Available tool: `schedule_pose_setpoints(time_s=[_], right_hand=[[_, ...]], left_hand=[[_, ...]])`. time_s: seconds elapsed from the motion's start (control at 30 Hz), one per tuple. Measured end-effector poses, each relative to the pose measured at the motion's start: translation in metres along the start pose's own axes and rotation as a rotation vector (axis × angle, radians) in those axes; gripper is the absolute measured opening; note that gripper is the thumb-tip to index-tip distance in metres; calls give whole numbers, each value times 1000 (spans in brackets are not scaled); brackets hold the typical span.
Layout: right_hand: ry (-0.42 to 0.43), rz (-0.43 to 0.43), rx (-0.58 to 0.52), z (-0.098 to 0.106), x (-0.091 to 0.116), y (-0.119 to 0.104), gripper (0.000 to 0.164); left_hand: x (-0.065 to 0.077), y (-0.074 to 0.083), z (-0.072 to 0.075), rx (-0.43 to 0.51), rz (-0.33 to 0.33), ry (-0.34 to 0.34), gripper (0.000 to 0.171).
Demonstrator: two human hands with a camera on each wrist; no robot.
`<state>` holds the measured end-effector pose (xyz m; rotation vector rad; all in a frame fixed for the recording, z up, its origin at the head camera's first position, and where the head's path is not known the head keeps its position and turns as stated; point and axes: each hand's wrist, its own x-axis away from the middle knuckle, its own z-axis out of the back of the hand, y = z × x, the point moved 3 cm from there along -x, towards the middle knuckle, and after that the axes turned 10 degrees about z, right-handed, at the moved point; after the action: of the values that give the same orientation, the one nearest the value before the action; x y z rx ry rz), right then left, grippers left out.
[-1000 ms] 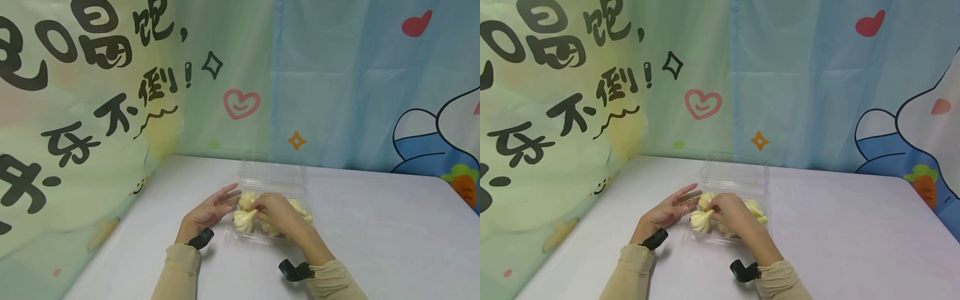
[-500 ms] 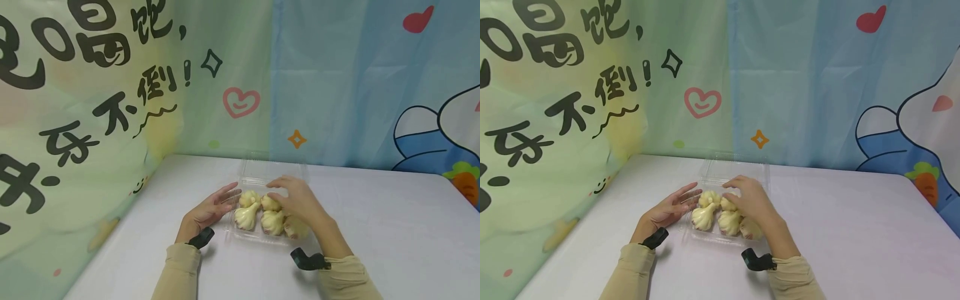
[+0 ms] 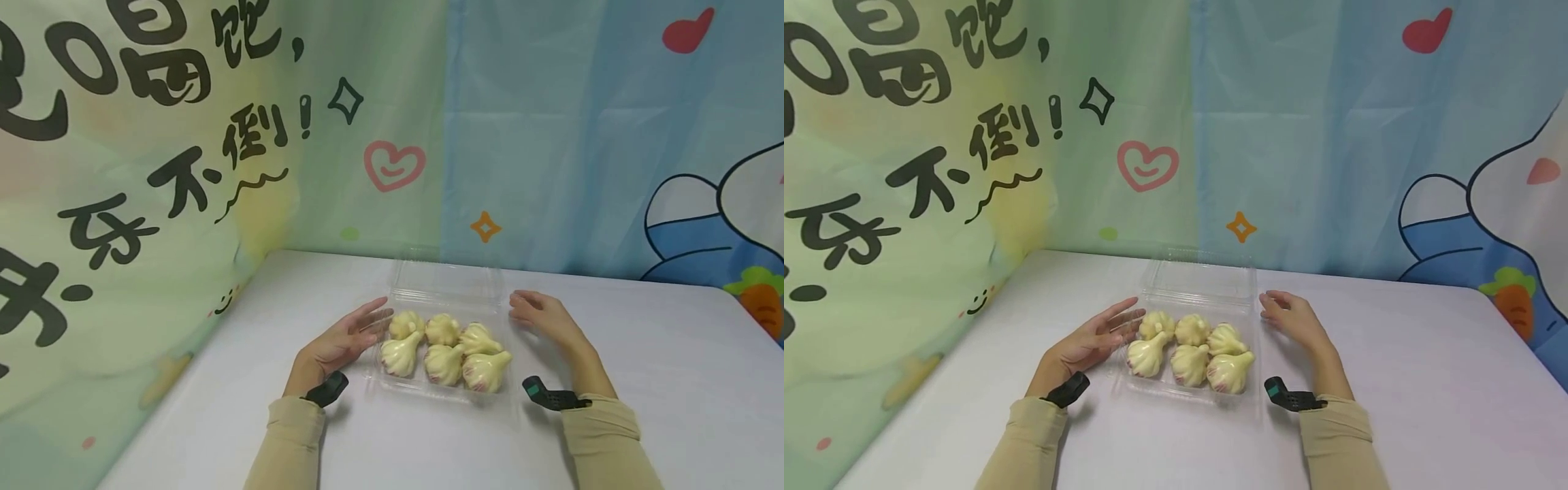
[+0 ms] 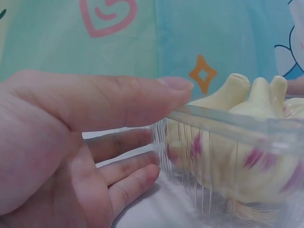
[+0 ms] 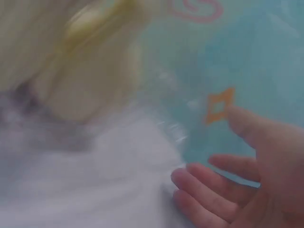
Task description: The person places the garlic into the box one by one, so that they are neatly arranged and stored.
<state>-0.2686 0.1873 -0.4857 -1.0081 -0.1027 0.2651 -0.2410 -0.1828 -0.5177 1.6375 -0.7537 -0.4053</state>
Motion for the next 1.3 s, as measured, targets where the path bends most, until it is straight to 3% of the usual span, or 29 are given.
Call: schedule_pose_setpoints(time_s=[0.17,0.3,0.53,0.73,0.87,0.97,1.07,1.2,1.3], right_hand=[[3,-90,-182,-17,-11,16,79],[72,-106,-283,-25,-18,13,74],[178,-135,-364,-29,-20,7,62],[236,8,-480,-27,-16,3,57],[256,97,-551,-23,-13,0,33],[267,106,-528,-20,-11,-3,23],[269,110,-476,-18,-8,-6,26],[241,86,-320,-17,-3,-7,30],[195,81,-211,-16,1,-5,25]], left_hand=[[1,0,-2,-1,9,-5,88],[1,1,0,-9,7,5,86],[1,1,3,-23,11,11,82],[1,1,2,-3,12,7,82],[-1,1,2,2,12,7,82],[-1,1,2,-8,11,9,83],[-1,1,2,-8,10,10,87],[0,1,1,6,3,11,89],[2,1,0,23,17,44,83]])
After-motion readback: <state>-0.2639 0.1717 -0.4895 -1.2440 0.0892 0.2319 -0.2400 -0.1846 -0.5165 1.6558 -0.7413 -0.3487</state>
